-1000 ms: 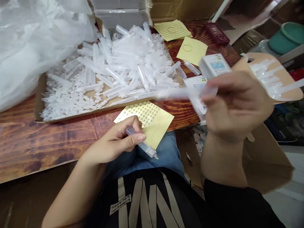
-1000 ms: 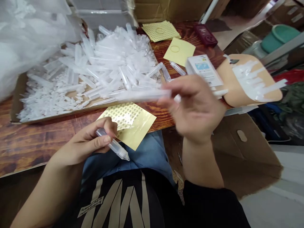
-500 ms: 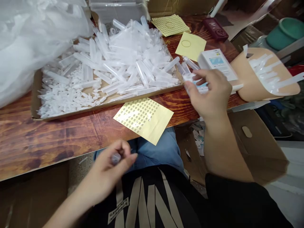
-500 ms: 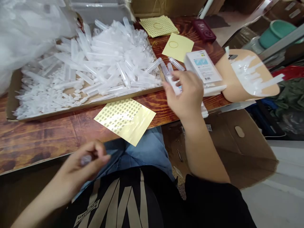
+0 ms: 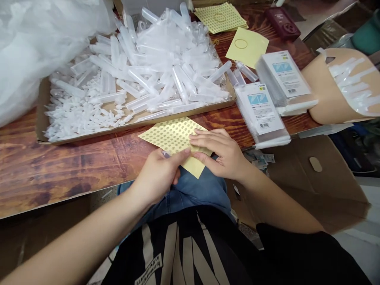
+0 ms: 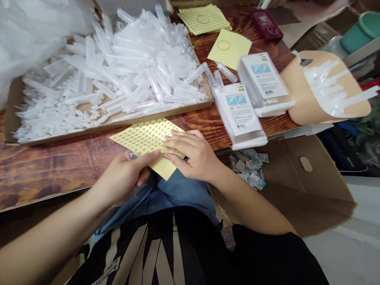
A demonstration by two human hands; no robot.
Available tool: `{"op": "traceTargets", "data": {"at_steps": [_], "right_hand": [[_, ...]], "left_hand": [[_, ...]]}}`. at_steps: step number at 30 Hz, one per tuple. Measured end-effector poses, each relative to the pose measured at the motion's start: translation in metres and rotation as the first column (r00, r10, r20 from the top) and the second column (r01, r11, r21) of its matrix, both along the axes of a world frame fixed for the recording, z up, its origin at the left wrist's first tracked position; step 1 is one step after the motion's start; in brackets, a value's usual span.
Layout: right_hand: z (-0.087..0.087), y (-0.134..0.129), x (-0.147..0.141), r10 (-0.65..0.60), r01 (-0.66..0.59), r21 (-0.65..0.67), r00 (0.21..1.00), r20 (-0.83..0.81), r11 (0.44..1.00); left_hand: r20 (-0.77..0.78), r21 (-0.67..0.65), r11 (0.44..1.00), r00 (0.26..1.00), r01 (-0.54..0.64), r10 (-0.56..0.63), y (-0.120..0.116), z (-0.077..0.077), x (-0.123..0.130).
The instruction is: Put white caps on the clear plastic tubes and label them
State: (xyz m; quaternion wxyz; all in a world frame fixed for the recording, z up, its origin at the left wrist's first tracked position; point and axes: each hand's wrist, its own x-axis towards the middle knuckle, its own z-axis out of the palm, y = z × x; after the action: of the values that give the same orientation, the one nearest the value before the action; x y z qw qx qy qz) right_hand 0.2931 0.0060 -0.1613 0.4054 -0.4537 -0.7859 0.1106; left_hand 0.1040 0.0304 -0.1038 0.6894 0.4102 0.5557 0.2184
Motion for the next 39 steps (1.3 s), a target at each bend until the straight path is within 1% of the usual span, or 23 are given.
{"op": "traceTargets", "data": {"at_steps": [3, 5, 8, 11, 13, 15, 18, 22, 24, 26, 28, 30, 32, 35, 37, 39], "right_hand": [[0.001, 0.002, -0.003, -0.02, 0.02, -0.004, 0.999, -0.04, 1.0], [0.001, 0.003, -0.006, -0.045, 0.044, -0.016, 0.997, -0.055, 0.999], [0.001, 0.005, -0.008, -0.072, 0.07, -0.034, 0.995, -0.07, 0.997], [0.003, 0.007, -0.009, -0.093, 0.089, -0.056, 0.994, -0.058, 0.994], [0.005, 0.009, -0.009, -0.127, 0.125, -0.061, 0.992, -0.025, 0.99], [0.007, 0.012, -0.009, -0.145, 0.146, -0.061, 0.989, 0.013, 0.987], [0.013, 0.016, -0.01, -0.089, 0.094, -0.102, 0.994, 0.057, 0.99], [0.02, 0.02, -0.013, -0.039, 0.05, -0.121, 0.995, 0.09, 0.991], [0.021, 0.021, -0.015, -0.033, 0.042, -0.087, 0.994, 0.101, 0.995], [0.021, 0.022, -0.016, -0.032, 0.035, -0.024, 0.992, 0.119, 0.999], [0.018, 0.023, -0.017, -0.051, 0.045, 0.046, 0.989, 0.137, 0.998], [0.015, 0.022, -0.018, -0.088, 0.077, 0.084, 0.987, 0.136, 0.993], [0.011, 0.022, -0.018, -0.121, 0.114, 0.089, 0.989, 0.082, 0.99], [0.006, 0.022, -0.015, -0.138, 0.143, 0.043, 0.986, -0.095, 0.989], [0.004, 0.022, -0.011, -0.162, 0.159, -0.032, 0.965, -0.208, 0.987], [0.003, 0.023, -0.007, -0.206, 0.185, -0.101, 0.942, -0.265, 0.977]], "left_hand": [[-0.155, -0.032, 0.999, 0.987, -0.041, 0.036, 0.011, 0.006, 0.008], [-0.221, -0.01, 0.998, 0.974, -0.055, 0.051, 0.015, 0.008, 0.01], [-0.281, 0.042, 0.998, 0.958, -0.049, 0.059, 0.017, 0.005, 0.008], [-0.356, 0.048, 0.999, 0.934, -0.017, 0.033, 0.017, 0.0, 0.004], [-0.363, 0.048, 0.999, 0.931, -0.009, 0.026, 0.018, -0.002, 0.003], [-0.342, 0.058, 0.998, 0.939, -0.024, 0.043, 0.018, -0.003, 0.003], [-0.344, 0.076, 0.997, 0.937, -0.032, 0.057, 0.017, -0.002, 0.006], [-0.375, 0.119, 0.993, 0.927, 0.026, 0.021, 0.012, -0.001, 0.006], [-0.364, 0.159, 0.986, 0.931, 0.042, 0.02, 0.01, -0.001, 0.005], [-0.352, 0.184, 0.981, 0.936, 0.058, 0.01, 0.008, 0.0, 0.005], [-0.35, 0.185, 0.979, 0.937, 0.082, -0.012, 0.007, 0.001, 0.006], [-0.335, 0.183, 0.978, 0.942, 0.096, -0.03, 0.007, 0.001, 0.007], [-0.29, 0.182, 0.979, 0.956, 0.092, -0.035, 0.009, 0.002, 0.008], [-0.253, 0.128, 0.987, 0.965, 0.097, -0.062, 0.013, 0.003, 0.004], [-0.253, 0.039, 0.989, 0.959, 0.144, -0.13, 0.012, 0.006, -0.006], [-0.222, -0.01, 0.977, 0.953, 0.211, -0.208, 0.006, 0.008, -0.022]]}}
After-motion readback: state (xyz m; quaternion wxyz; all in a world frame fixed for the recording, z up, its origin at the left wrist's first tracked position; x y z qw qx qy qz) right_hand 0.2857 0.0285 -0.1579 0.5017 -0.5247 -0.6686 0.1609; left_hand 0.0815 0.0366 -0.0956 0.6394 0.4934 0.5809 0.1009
